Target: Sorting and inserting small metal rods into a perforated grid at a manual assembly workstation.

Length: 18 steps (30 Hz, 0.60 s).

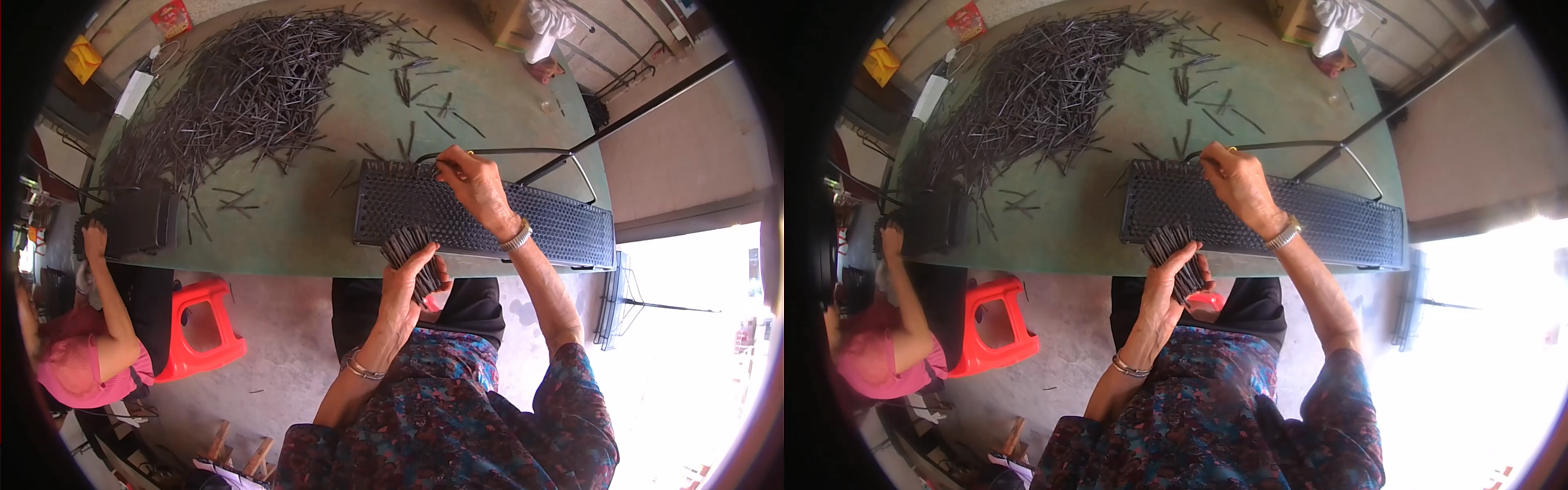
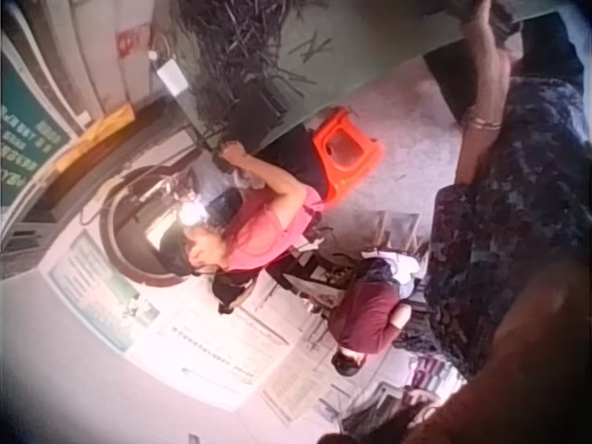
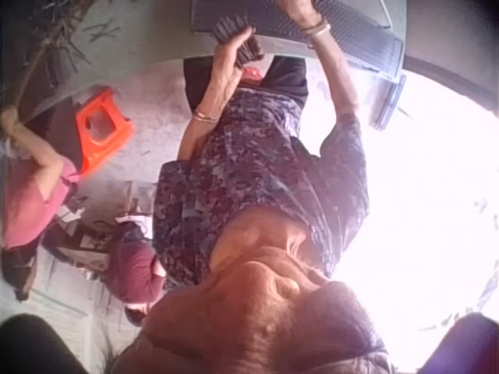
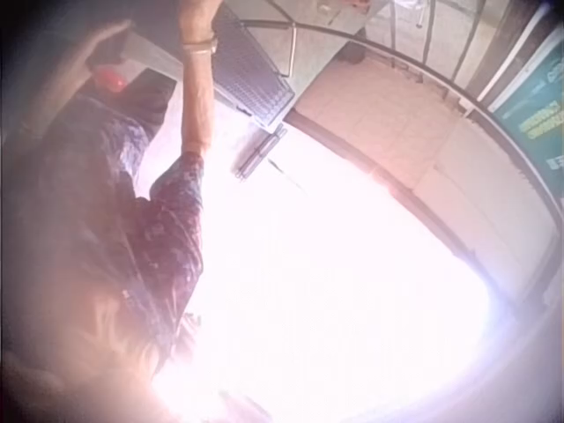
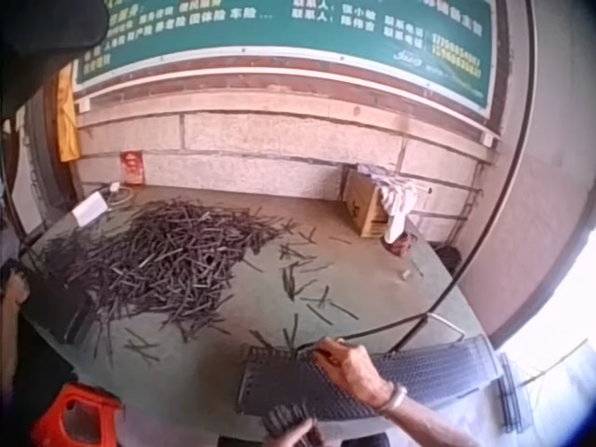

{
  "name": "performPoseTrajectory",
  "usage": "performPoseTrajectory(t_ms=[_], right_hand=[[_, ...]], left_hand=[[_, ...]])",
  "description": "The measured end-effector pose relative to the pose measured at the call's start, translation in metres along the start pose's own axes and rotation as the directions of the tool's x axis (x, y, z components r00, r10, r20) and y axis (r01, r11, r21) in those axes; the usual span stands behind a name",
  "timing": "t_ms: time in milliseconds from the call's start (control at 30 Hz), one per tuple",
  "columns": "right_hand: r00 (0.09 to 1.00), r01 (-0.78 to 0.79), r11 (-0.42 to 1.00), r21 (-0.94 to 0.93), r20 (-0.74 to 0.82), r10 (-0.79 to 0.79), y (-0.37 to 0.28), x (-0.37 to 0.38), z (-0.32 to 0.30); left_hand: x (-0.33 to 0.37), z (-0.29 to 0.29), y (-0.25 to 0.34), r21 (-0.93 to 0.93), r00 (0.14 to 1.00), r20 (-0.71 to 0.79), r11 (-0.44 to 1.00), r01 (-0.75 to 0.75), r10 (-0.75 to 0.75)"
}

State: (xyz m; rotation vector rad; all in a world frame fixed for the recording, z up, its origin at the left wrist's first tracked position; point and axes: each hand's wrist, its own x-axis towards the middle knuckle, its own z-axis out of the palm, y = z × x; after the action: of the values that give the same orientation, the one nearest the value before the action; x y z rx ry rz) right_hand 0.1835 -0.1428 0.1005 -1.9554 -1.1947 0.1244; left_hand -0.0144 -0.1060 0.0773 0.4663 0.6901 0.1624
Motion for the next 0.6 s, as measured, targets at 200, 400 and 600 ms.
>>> performPoseTrajectory(t_ms=[200,400,600], right_hand=[[0.998,0.032,0.998,-0.053,-0.043,-0.034,-0.002,-0.002,0.001],[0.99,-0.001,0.98,-0.198,-0.137,-0.027,-0.002,-0.005,0.004],[0.994,-0.039,0.946,-0.322,-0.111,0.003,-0.006,-0.021,-0.003]], left_hand=[[0.003,0.0,-0.001,0.019,0.999,0.007,0.998,-0.052,0.052],[0.003,-0.001,-0.003,0.008,0.999,0.006,0.998,-0.054,0.054],[0.001,0.006,0.002,-0.003,0.996,-0.035,0.997,-0.079,0.079]])
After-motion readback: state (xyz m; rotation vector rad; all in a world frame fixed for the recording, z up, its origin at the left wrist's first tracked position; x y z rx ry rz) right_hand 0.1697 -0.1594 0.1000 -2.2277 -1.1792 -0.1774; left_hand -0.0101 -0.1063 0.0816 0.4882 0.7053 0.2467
